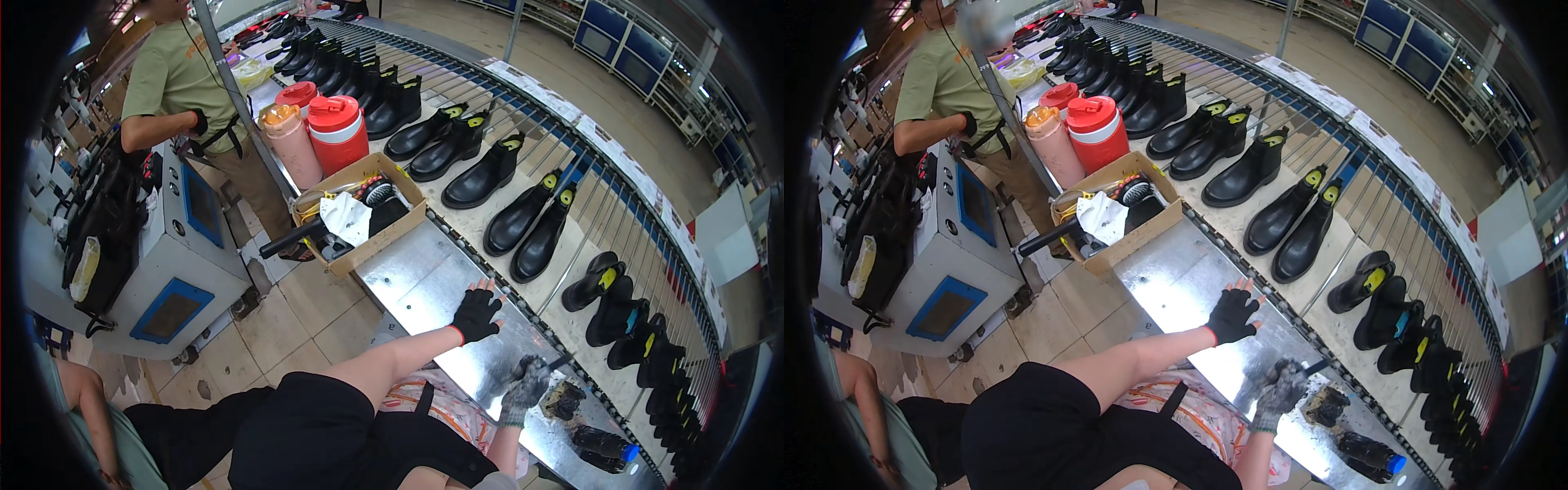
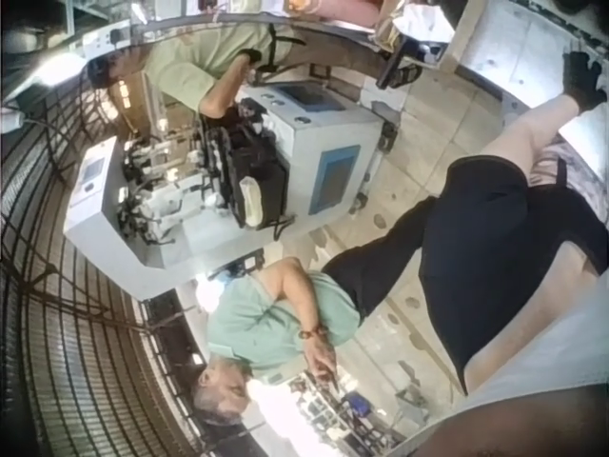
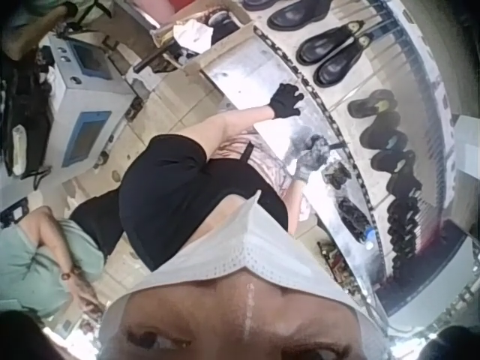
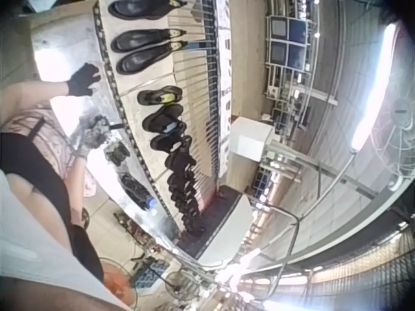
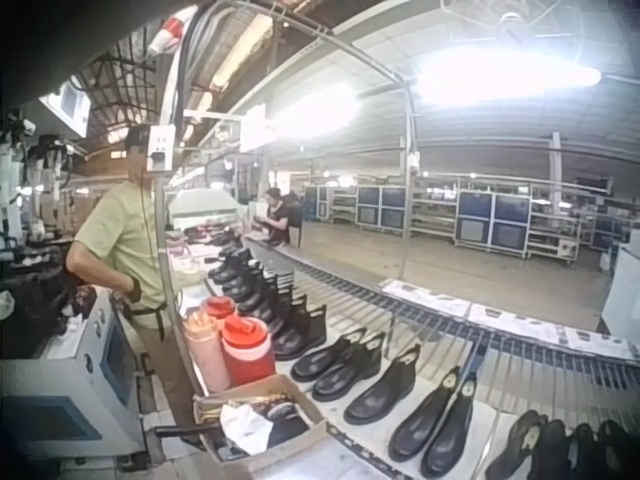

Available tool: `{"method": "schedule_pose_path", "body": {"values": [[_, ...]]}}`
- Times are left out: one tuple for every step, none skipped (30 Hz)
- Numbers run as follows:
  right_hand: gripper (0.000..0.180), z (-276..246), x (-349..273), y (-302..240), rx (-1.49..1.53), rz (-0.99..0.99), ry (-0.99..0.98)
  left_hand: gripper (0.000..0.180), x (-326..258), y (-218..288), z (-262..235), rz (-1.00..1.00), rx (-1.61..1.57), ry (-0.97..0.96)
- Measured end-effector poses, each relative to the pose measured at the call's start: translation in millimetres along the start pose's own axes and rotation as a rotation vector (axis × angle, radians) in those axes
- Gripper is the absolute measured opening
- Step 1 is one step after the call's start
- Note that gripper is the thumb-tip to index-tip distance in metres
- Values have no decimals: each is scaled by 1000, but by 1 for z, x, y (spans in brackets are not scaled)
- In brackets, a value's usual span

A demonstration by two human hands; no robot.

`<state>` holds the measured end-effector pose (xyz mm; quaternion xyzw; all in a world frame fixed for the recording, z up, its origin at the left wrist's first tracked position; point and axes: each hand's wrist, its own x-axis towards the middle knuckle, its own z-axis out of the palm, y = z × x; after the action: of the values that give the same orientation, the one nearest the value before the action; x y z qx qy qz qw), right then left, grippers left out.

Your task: Cleaning and applying adhesive or finish to shoes on a manufacturing line.

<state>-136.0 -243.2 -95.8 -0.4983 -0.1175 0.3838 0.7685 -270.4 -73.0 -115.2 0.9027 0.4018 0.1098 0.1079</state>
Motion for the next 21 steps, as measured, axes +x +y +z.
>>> {"method": "schedule_pose_path", "body": {"values": [[12,-1,7,6,21,154,98,70,0,0,0,-1,0,-20],[12,-4,17,7,-226,229,128,70,0,-1,0,3,4,-15],[12,-4,20,14,-328,284,196,69,0,-1,0,9,9,-7],[13,-3,22,21,-353,333,233,69,1,-2,-1,10,10,-9],[15,-5,22,25,-614,216,212,69,1,-2,-1,10,9,-8],[17,-7,20,29,-817,94,148,69,1,-3,0,9,7,-8],[19,-9,19,33,-1027,25,115,69,1,-4,1,7,2,6],[21,-10,18,38,-1010,-33,93,68,1,-4,2,7,-5,14],[22,-10,18,42,-1004,-36,108,68,0,-4,4,12,-16,38],[22,-12,17,44,-961,18,152,69,1,-3,7,-4,-51,60],[22,-12,16,46,-938,-12,135,69,2,-3,10,-53,-74,5],[21,-11,15,46,-1014,44,151,70,4,-2,14,-60,-92,33],[21,-9,16,47,-1017,-24,135,71,8,1,18,-84,-81,31],[21,-7,16,47,-1012,-71,142,73,15,1,21,-88,-116,11],[21,-5,15,45,-1009,-116,150,77,25,3,25,-71,-165,45],[21,-3,14,43,-995,-98,165,79,37,4,27,-48,-190,80],[22,-1,14,39,-1112,-110,141,78,52,9,31,-31,-253,204],[24,0,15,36,-1218,-31,132,79,73,9,33,-9,-347,227],[26,1,12,32,-1100,-32,120,80,91,13,34,15,-313,346],[27,3,14,30,-1125,-74,126,81,113,14,34,32,-351,379],[26,2,14,28,-1128,-59,117,82,136,18,34,5,-428,417]]}}
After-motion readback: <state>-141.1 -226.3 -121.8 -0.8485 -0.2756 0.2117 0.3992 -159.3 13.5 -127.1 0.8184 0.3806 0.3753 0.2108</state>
